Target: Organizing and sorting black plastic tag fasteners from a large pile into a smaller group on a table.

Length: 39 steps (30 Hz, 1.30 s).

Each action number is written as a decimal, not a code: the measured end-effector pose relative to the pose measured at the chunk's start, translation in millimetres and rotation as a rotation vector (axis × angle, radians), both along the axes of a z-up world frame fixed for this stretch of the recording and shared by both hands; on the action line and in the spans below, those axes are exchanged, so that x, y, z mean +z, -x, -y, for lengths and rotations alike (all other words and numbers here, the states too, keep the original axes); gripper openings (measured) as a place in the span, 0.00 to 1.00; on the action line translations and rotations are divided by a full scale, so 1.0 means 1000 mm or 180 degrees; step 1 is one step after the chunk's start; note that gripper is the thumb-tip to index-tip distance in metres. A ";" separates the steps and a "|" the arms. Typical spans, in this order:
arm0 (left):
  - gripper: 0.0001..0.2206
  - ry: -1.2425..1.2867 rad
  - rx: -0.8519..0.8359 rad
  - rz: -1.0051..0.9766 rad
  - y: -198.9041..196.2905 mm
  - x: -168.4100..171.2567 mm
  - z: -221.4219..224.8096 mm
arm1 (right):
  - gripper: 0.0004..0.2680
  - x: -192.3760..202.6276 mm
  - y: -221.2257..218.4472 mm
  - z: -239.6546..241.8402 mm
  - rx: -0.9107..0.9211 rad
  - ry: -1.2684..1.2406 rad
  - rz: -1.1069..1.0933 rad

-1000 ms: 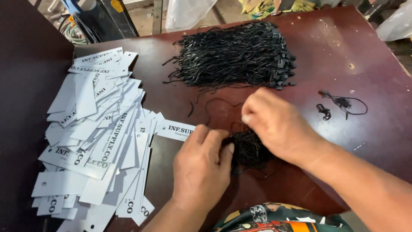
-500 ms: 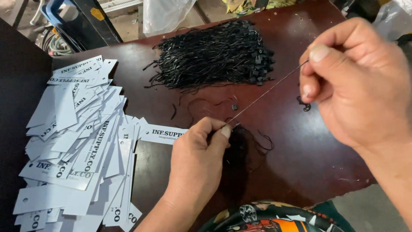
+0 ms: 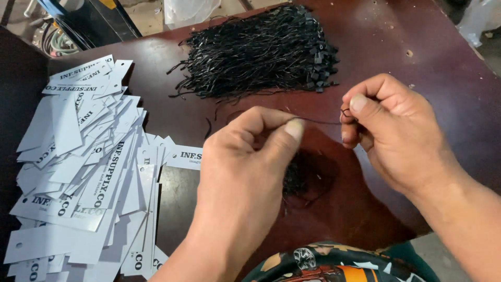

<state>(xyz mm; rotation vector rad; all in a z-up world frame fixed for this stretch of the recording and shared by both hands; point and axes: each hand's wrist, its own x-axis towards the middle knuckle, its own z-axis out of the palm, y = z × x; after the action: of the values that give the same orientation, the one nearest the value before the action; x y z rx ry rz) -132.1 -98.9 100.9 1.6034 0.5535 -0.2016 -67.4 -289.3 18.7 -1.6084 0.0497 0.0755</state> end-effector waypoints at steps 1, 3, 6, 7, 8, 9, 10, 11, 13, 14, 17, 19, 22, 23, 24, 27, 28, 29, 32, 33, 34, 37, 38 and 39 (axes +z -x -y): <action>0.06 -0.0002 0.0012 0.0007 0.000 0.003 -0.002 | 0.02 -0.001 -0.001 -0.001 0.0012 -0.0002 0.0007; 0.06 0.1737 0.0479 -0.0078 0.000 0.008 -0.002 | 0.03 -0.005 -0.001 0.002 -0.0043 0.0101 -0.0035; 0.06 0.1305 0.0290 0.0576 0.004 0.010 -0.006 | 0.03 -0.010 -0.003 0.005 -0.0153 0.0064 -0.0127; 0.06 0.1302 0.0299 0.0603 0.002 0.004 -0.011 | 0.03 -0.010 -0.006 0.004 -0.0139 0.0061 -0.0103; 0.07 0.1199 0.0436 0.0478 0.000 -0.005 -0.014 | 0.03 -0.013 -0.006 0.006 -0.0188 0.0061 -0.0150; 0.08 0.1096 0.0572 0.0352 -0.002 -0.014 -0.018 | 0.03 -0.015 -0.007 0.008 -0.0236 0.0060 -0.0198; 0.08 0.1098 0.0576 0.0313 -0.001 -0.017 -0.020 | 0.03 -0.018 -0.006 0.010 -0.0240 0.0067 -0.0236; 0.07 0.1002 0.0563 0.0261 0.001 -0.020 -0.022 | 0.03 -0.020 -0.006 0.012 -0.0258 0.0072 -0.0226; 0.07 0.0906 0.0564 0.0285 0.001 -0.022 -0.028 | 0.03 -0.022 -0.011 0.013 -0.0251 0.0068 -0.0144; 0.07 0.0751 0.0596 0.0190 0.002 -0.025 -0.030 | 0.03 -0.025 -0.011 0.014 -0.0231 0.0005 -0.0137; 0.13 0.0240 0.0593 0.0067 0.004 -0.031 -0.038 | 0.03 -0.028 -0.010 0.014 -0.0232 -0.0014 -0.0155; 0.17 -0.0120 0.0556 0.0106 0.004 -0.028 -0.040 | 0.03 -0.027 -0.011 0.013 -0.0252 0.0014 -0.0112; 0.20 -0.0552 0.0552 -0.0191 0.007 -0.023 -0.039 | 0.03 -0.030 -0.010 0.014 -0.0261 -0.0016 -0.0127; 0.19 -0.0814 0.0483 -0.0374 0.007 -0.021 -0.039 | 0.02 -0.030 -0.009 0.015 -0.0236 -0.0077 -0.0126; 0.20 -0.1079 0.0411 -0.0528 0.006 -0.019 -0.038 | 0.02 -0.029 -0.010 0.016 -0.0217 -0.0142 -0.0098; 0.20 -0.1149 0.0376 -0.0502 0.003 -0.019 -0.037 | 0.02 -0.024 -0.013 0.022 -0.0239 -0.0178 -0.0017; 0.20 -0.1183 0.0363 -0.0523 0.003 -0.020 -0.037 | 0.01 -0.025 -0.012 0.023 -0.0241 -0.0192 -0.0010; 0.20 -0.1217 0.0350 -0.0544 0.004 -0.022 -0.037 | 0.01 -0.025 -0.012 0.025 -0.0242 -0.0206 -0.0002; 0.21 -0.1327 0.0331 -0.0584 0.005 -0.027 -0.039 | 0.01 -0.026 -0.011 0.027 -0.0233 -0.0259 0.0044; 0.22 -0.1362 0.0323 -0.0602 0.005 -0.029 -0.040 | 0.01 -0.027 -0.011 0.027 -0.0230 -0.0275 0.0054; 0.22 -0.1397 0.0318 -0.0626 0.006 -0.031 -0.041 | 0.01 -0.028 -0.010 0.028 -0.0223 -0.0290 0.0060; 0.23 -0.1496 0.0310 -0.0702 0.009 -0.039 -0.045 | 0.02 -0.033 -0.009 0.028 -0.0195 -0.0332 0.0074; 0.23 -0.1528 0.0307 -0.0718 0.009 -0.041 -0.046 | 0.03 -0.034 -0.009 0.028 -0.0187 -0.0345 0.0088; 0.24 -0.1559 0.0304 -0.0734 0.009 -0.044 -0.047 | 0.03 -0.035 -0.010 0.028 -0.0179 -0.0359 0.0102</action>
<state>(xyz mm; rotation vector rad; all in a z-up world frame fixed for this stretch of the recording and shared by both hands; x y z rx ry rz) -141.4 -52.0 57.4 2.0351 0.9070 -0.1892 -57.6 -317.7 -16.2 -1.4943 0.0648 0.0085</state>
